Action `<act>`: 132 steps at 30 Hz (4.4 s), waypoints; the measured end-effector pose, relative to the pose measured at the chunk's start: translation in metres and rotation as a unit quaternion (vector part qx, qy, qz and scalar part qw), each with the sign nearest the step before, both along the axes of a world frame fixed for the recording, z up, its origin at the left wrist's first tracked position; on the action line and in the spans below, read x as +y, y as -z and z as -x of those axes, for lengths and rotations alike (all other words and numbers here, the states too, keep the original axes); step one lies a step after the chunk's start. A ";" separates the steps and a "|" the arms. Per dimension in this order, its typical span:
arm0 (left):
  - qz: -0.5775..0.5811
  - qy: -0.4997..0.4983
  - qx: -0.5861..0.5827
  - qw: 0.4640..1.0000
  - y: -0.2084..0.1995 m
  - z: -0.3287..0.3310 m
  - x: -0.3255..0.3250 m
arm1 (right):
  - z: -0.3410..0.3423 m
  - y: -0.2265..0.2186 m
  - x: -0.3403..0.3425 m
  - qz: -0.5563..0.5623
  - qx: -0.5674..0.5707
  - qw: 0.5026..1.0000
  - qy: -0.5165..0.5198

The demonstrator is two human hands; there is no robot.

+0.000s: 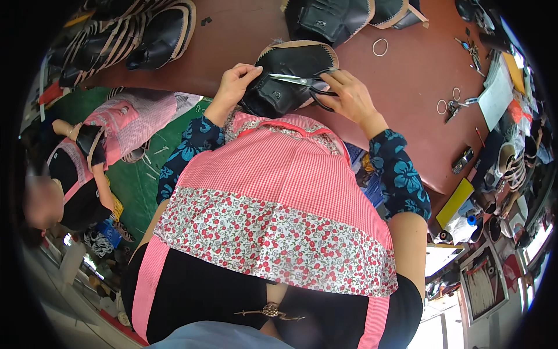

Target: The worker is inspecting and sorting shoe uppers at a quality control or finishing station.

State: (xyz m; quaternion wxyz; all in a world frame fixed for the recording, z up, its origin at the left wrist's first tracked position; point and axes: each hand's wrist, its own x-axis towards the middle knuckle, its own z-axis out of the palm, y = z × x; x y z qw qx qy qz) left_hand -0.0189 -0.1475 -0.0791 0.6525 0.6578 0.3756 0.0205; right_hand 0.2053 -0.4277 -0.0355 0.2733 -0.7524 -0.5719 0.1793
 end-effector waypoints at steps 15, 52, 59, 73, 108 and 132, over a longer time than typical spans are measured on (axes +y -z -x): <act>0.009 0.009 0.021 1.000 0.000 -0.006 -0.007 | -0.003 0.011 0.011 0.001 -0.014 0.999 -0.053; 0.204 -0.162 -0.103 0.960 -0.189 -0.055 -0.043 | 0.046 -0.113 0.103 -0.156 0.104 0.975 0.116; 0.214 -0.182 -0.126 0.951 -0.194 -0.052 -0.034 | -0.002 -0.104 0.090 -0.103 0.120 0.965 0.208; 0.252 -0.224 -0.298 0.893 -0.180 -0.020 0.035 | -0.035 0.074 -0.114 0.158 -0.055 0.901 0.400; 0.038 -0.075 -0.202 0.976 -0.193 0.000 0.036 | 0.040 -0.096 0.091 -0.132 0.667 0.686 0.261; 0.007 -0.172 -0.056 0.984 0.037 0.091 -0.032 | 0.113 0.078 0.166 -0.076 0.090 0.984 -0.130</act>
